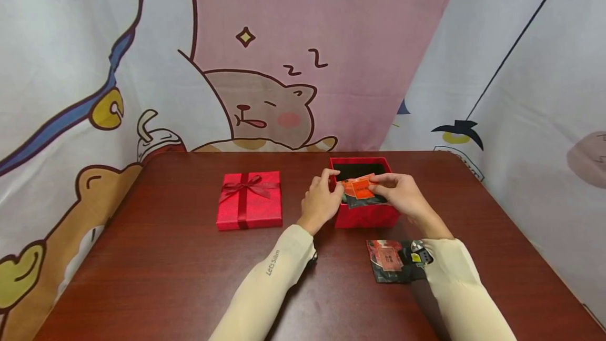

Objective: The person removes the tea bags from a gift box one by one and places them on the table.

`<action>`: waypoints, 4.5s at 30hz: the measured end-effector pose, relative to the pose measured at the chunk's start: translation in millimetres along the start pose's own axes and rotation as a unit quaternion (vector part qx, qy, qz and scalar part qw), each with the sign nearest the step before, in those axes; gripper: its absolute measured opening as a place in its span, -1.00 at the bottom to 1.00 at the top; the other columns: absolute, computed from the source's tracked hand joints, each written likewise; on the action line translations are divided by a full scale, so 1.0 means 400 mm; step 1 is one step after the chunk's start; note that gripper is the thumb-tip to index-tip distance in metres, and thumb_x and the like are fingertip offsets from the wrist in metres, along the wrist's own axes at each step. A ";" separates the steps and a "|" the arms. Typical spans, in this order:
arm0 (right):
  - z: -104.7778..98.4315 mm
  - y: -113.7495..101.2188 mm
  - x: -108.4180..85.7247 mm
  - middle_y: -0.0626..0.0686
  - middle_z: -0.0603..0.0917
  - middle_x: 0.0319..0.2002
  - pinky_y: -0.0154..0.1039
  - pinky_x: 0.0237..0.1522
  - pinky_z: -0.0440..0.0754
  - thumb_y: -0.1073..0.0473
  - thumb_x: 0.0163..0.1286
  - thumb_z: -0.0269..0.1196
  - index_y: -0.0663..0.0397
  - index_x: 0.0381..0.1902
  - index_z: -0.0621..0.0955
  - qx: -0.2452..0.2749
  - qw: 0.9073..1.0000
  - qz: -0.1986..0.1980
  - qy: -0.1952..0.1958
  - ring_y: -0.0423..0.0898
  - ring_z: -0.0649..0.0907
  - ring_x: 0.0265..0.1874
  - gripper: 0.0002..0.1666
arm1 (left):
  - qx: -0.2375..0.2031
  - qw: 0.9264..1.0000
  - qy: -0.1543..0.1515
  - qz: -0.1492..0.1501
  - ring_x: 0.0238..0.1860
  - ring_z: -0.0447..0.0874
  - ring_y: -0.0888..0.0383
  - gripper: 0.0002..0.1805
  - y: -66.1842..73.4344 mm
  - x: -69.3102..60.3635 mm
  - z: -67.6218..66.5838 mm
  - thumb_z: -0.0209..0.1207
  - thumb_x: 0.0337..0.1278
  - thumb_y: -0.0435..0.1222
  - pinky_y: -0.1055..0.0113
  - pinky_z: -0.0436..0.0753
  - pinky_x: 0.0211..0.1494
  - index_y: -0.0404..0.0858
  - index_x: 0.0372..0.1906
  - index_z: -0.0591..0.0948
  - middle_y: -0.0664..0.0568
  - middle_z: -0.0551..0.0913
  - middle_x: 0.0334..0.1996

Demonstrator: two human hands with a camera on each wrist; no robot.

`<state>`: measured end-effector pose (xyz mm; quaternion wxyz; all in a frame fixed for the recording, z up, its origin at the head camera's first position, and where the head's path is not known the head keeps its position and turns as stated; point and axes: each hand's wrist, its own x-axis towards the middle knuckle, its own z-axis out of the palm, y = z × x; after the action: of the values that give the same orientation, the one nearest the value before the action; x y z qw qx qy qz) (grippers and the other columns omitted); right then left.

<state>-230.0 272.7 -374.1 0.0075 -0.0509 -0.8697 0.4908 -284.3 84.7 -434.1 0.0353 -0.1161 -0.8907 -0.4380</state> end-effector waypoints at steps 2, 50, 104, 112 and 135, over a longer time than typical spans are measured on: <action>0.001 0.000 -0.005 0.29 0.61 0.14 -0.37 -0.26 0.62 0.16 0.40 0.27 0.32 0.17 0.59 0.000 1.000 0.006 -0.002 -0.11 0.61 -0.21 -0.54 | -0.001 1.000 0.001 -0.001 -0.14 0.66 -0.13 -0.57 -0.001 0.000 0.000 -0.02 0.32 0.04 -0.05 0.55 -0.14 0.23 0.26 0.46 0.03 0.57 0.06; -0.003 -0.024 -0.075 0.24 0.67 0.00 -0.34 -0.29 0.61 0.11 0.37 0.32 0.25 0.18 0.60 0.007 1.000 0.019 0.009 -0.02 0.60 -0.24 -0.51 | -0.012 1.000 -0.005 -0.004 -0.15 0.64 -0.10 -0.58 -0.016 -0.003 0.003 0.01 0.35 0.00 -0.06 0.55 -0.13 0.22 0.28 0.44 0.01 0.55 0.05; 0.022 0.018 -0.152 0.28 0.60 0.02 -0.24 -0.25 0.70 0.17 0.39 0.30 0.39 0.18 0.54 0.108 0.993 0.031 -0.024 -0.12 0.67 -0.32 -0.49 | -0.011 1.000 -0.003 0.003 -0.13 0.65 -0.14 -0.58 -0.001 -0.002 0.003 0.00 0.35 0.00 -0.10 0.55 -0.11 0.20 0.28 0.44 -0.01 0.55 0.05; 0.025 0.023 -0.166 0.22 0.65 -0.05 -0.26 -0.31 0.68 0.17 0.37 0.31 0.38 0.17 0.56 0.102 0.994 0.029 -0.015 -0.15 0.65 -0.37 -0.50 | -0.013 1.000 -0.006 0.004 -0.12 0.65 -0.14 -0.57 -0.003 -0.003 0.005 0.01 0.36 0.00 -0.09 0.55 -0.11 0.19 0.29 0.44 -0.01 0.55 0.05; 0.018 0.027 -0.201 0.13 0.69 -0.23 -0.25 -0.47 0.53 0.17 0.33 0.34 0.30 0.14 0.60 0.061 0.998 0.033 0.001 -0.11 0.57 -0.40 -0.52 | -0.018 1.000 -0.008 0.006 -0.09 0.63 -0.12 -0.55 -0.002 -0.006 0.002 0.00 0.36 0.01 -0.12 0.55 -0.06 0.16 0.31 0.43 -0.04 0.54 0.07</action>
<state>-149.5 264.3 -384.1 -0.0050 -0.0797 -0.8362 0.5426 -282.0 84.3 -435.7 0.0284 -0.1255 -0.8824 -0.4525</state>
